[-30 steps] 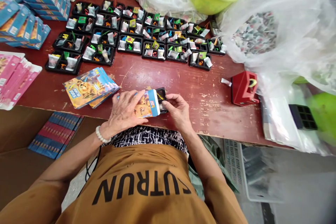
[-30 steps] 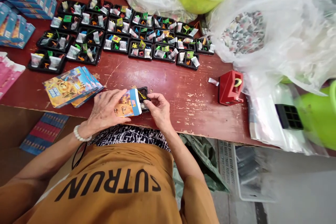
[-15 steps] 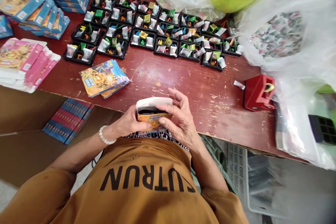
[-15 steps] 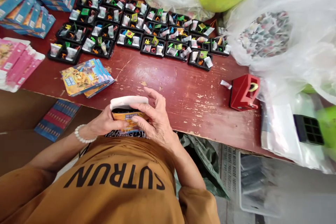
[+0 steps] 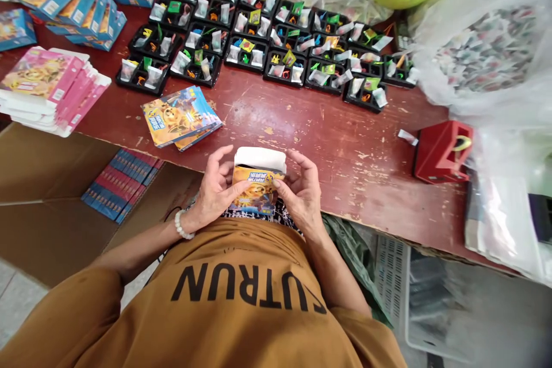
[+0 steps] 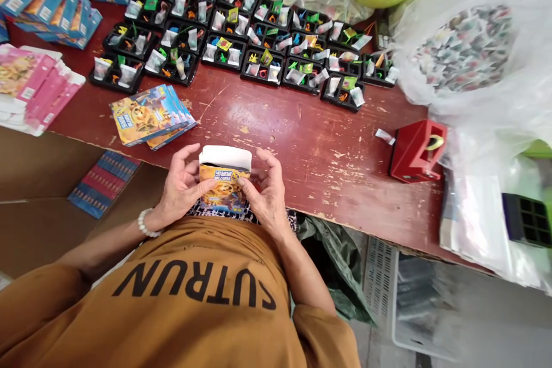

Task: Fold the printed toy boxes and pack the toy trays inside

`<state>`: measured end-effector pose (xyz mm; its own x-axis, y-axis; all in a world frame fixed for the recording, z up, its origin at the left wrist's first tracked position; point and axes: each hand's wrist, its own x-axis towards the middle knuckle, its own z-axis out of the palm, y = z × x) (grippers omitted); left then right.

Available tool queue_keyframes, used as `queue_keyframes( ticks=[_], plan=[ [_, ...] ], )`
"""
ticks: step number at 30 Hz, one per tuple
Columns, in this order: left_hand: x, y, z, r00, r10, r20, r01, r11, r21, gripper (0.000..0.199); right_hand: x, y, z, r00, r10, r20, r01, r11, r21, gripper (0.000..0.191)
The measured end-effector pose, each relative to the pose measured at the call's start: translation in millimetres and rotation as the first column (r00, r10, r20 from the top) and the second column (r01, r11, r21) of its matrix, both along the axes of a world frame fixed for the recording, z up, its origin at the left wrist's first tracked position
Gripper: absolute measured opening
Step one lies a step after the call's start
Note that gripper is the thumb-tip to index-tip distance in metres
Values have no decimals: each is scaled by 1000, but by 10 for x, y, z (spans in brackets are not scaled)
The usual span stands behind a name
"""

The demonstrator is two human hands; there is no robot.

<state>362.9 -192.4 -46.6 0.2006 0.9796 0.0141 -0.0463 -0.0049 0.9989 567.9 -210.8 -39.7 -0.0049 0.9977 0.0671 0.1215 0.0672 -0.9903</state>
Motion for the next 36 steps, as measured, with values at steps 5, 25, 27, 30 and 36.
queue_keyframes(
  ticks=[5,25,27,30,36],
  plan=[
    [-60,-90,-101,997,49,-55,-42,993,111,54,-147,-157,-166,969,-142,-204,122,986,-111,45],
    [-144,339,151,951,-111,-290,188,949,253,16,362,130,116,979,121,162,-141,983,116,21],
    [-155,369,195,947,-156,-279,215,957,195,18,384,158,152,978,141,152,-156,984,90,17],
    [-138,402,253,928,-175,-328,235,960,150,15,369,206,186,980,123,157,-126,992,10,14],
    [-138,484,372,899,-173,-404,266,946,187,20,263,311,192,995,76,-65,-88,975,-206,22]
  ],
)
